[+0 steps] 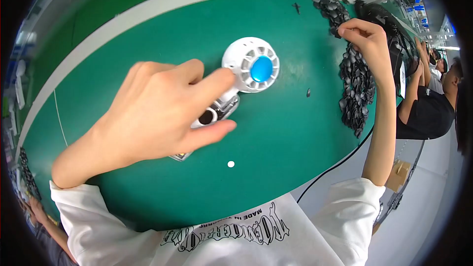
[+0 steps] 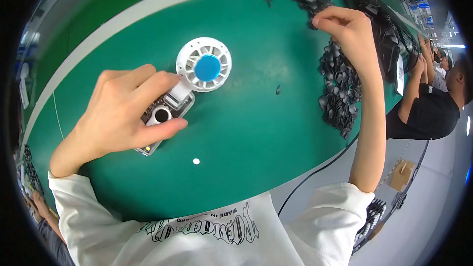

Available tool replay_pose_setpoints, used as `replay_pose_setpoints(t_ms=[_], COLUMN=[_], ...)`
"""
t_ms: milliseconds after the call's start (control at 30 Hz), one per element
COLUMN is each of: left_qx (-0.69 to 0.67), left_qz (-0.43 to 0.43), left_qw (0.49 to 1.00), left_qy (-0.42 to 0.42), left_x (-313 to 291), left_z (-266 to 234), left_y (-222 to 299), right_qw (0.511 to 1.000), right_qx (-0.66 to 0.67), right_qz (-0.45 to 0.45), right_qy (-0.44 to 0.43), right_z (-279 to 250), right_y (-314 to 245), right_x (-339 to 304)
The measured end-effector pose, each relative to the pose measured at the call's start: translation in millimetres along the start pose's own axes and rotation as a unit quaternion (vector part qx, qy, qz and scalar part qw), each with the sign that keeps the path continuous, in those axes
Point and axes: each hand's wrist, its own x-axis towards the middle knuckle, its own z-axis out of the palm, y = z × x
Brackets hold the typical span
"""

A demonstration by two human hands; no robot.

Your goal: Assembling small electronic components into a plastic housing on a production line.

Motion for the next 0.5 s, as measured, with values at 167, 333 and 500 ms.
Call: replay_pose_setpoints(t_ms=[167, 333, 500], left_qx=[0.022, -0.048, -0.019], left_qz=[0.213, 0.271, 0.294], left_qw=[0.964, 0.92, 0.927], left_qy=[0.159, 0.28, 0.231], left_x=[15.3, 23.9, 13.3], left_z=[14.3, 30.4, 33.9], left_y=[-26.3, -31.7, -40.3], right_qw=[0.978, 0.987, 0.999], right_qx=[0.154, 0.117, -0.031], right_qz=[0.114, 0.093, -0.012], right_qy=[-0.083, -0.064, -0.015], right_z=[16.2, 27.6, 25.3], right_y=[-16.3, -25.2, -16.3], right_x=[-20.3, -31.9, -44.3])
